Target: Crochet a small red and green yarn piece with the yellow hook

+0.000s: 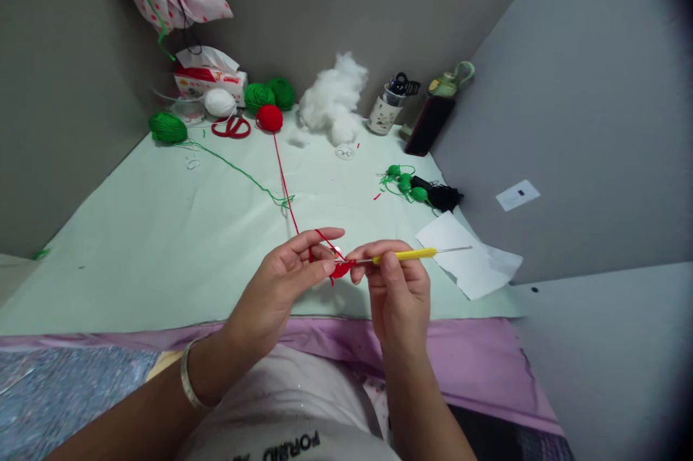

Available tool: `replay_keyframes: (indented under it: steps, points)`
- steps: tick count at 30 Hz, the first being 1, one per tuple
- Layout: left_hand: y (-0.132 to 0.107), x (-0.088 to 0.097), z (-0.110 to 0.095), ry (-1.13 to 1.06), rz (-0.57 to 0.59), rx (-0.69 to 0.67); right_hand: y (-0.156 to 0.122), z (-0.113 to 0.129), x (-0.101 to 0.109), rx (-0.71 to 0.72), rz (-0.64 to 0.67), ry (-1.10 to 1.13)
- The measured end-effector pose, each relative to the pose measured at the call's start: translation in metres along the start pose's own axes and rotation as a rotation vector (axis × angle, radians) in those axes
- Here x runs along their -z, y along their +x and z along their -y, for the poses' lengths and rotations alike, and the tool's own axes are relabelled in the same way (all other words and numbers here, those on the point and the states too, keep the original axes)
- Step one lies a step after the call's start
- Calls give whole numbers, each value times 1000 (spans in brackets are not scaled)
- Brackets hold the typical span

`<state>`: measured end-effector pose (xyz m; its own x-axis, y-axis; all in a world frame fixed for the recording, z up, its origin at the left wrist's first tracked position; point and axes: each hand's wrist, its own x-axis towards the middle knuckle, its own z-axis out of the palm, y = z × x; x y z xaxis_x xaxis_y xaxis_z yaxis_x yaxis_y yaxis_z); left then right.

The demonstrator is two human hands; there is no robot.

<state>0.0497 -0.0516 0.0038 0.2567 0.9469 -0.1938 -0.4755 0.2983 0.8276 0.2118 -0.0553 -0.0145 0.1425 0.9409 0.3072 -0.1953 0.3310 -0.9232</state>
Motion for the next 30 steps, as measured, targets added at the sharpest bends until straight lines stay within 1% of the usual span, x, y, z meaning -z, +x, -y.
replay_keyframes:
  steps: [2, 4, 7, 10, 13, 15, 19, 23, 30]
  points:
    - [-1, 2, 0, 37, -10, -19, -3, 2, 1, 23, 26, -24]
    - [-2, 4, 0, 67, -18, -39, -7, 3, 1, 81, 41, -90]
    - [-3, 5, 0, 111, -27, -80, -14, 3, 2, 258, 72, -265]
    - [-4, 3, 0, 159, -49, -112, -18, 2, 3, 440, 133, -396]
    - [-5, 1, -1, 183, -63, -125, -18, -1, 4, 558, 168, -483]
    - [-5, 1, -1, 163, -53, -120, -18, -3, 4, 589, 170, -510]
    - [-4, 5, 3, 75, 9, -85, -19, -4, 3, 575, 146, -482]
    - [-2, 8, 7, 23, 28, -67, -18, -1, 2, 631, 126, -480]
    - [-3, 10, 6, 59, 37, -101, -16, 0, 3, 677, 91, -544]
